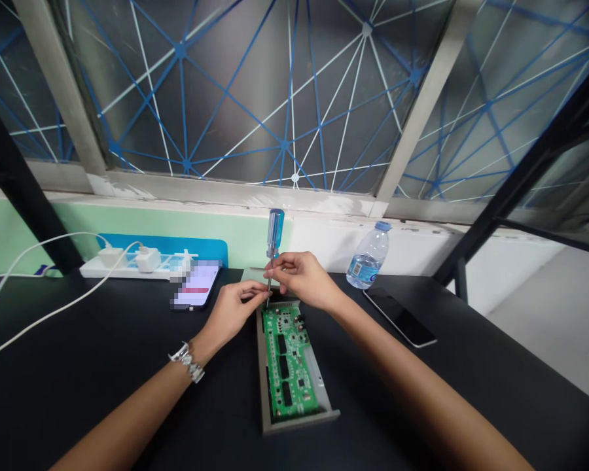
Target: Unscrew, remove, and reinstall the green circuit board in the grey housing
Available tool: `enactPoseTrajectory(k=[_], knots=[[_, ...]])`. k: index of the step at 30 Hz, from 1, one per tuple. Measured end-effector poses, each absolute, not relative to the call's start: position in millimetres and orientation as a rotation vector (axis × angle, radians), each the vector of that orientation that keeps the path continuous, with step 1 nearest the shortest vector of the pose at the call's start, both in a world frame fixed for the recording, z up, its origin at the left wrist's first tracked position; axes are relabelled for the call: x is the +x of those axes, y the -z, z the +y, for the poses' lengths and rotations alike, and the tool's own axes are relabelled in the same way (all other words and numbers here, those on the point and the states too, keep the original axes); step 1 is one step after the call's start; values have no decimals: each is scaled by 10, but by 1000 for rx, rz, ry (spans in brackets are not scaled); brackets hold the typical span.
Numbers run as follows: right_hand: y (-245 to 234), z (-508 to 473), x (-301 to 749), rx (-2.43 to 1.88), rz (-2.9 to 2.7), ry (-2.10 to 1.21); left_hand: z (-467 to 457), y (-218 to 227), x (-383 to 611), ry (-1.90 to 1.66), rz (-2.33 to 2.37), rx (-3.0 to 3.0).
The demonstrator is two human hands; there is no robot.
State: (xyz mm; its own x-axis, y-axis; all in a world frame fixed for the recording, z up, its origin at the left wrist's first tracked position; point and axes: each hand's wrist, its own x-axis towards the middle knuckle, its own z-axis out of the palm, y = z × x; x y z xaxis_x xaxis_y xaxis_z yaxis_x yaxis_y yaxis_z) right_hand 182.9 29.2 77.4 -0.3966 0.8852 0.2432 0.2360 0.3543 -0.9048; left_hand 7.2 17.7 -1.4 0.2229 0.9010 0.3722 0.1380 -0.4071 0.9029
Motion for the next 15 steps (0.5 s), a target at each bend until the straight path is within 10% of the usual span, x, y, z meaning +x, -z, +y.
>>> enactPoseTrajectory(k=[15], knots=[[-639,188,1666,-997,-1882,-972,243,82,257,-1285,1034,1780]])
